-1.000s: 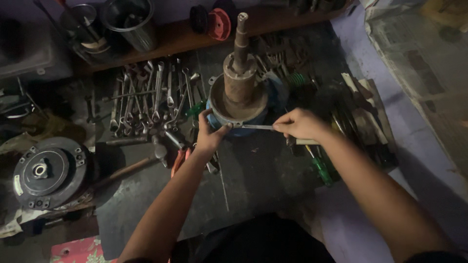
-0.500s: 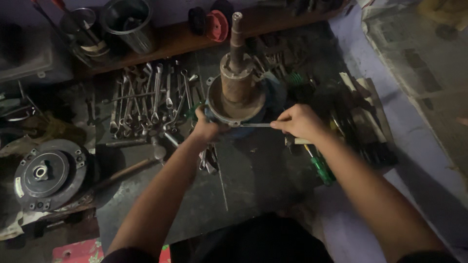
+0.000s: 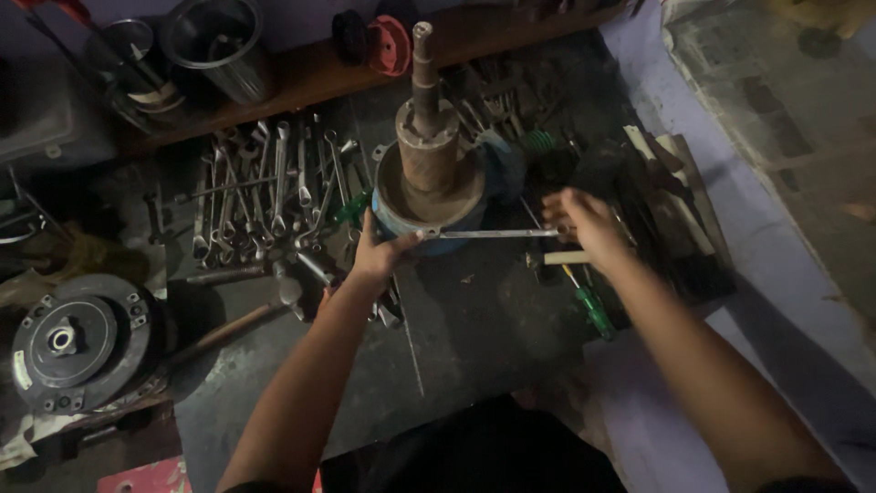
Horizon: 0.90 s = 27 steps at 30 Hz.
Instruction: The person uses a wrench and a hammer to loosen or tighten bolts on a motor assembly, then handles mechanical components by hand on a workbench containing tools.
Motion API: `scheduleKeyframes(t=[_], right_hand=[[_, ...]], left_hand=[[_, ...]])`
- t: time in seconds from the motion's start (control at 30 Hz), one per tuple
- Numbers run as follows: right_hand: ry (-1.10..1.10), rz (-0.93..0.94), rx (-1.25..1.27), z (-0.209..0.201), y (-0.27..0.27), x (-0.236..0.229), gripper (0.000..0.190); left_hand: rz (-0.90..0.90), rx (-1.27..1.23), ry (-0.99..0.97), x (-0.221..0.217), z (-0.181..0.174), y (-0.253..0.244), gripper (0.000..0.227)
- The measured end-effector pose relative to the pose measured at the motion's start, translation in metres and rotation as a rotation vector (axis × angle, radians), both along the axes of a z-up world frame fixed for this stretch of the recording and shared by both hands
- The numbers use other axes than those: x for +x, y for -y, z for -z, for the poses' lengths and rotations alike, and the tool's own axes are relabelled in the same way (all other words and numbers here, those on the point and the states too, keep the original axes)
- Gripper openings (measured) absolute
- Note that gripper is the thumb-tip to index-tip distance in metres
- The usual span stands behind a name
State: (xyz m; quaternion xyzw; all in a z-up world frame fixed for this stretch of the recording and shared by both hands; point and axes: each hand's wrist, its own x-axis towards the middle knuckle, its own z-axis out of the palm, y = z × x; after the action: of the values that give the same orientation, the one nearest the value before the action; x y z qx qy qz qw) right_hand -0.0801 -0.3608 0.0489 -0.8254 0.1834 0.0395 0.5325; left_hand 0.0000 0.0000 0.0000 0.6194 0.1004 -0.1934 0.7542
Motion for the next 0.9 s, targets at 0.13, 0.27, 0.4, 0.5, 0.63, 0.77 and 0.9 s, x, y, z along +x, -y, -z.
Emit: scheduleKeyframes(t=[0.13,0.27,0.4,0.5,0.63,0.77,0.9], right_hand=[[-0.085,-0.545,-1.008,0.004,0.016,-0.04,0.076],[-0.031,-0.544,-1.267,0.008,0.001,-0.059,0.054],[-0.095,-0.611,-1.224,-0.009,-0.008,-0.067,0.039],[0.246,-0.732,-1.219,-0.032,-0.014,-0.088,0.038],[0.758,-0.771,-1.133,-0.06,-0.017,-0.11,0.037],[0.867,-0.816,-1.219,-0.081,-0.014,-0.093,0.041],[0.882,-0.833,-1.268,-0.087,-0.014,-0.086,0.041]], left_hand=[[0.02,0.022,-0.039,-0.005,-0.018,0.0,0.123],[0.031,0.023,-0.034,-0.005,-0.025,0.001,0.123],[0.02,0.035,-0.018,-0.007,-0.023,0.002,0.12],[0.014,0.055,-0.043,-0.009,-0.024,0.002,0.119],[0.021,0.02,-0.007,-0.009,-0.023,0.001,0.12],[0.035,0.016,-0.013,-0.008,-0.023,0.0,0.117],[-0.008,0.03,-0.096,-0.006,-0.02,0.002,0.121]])
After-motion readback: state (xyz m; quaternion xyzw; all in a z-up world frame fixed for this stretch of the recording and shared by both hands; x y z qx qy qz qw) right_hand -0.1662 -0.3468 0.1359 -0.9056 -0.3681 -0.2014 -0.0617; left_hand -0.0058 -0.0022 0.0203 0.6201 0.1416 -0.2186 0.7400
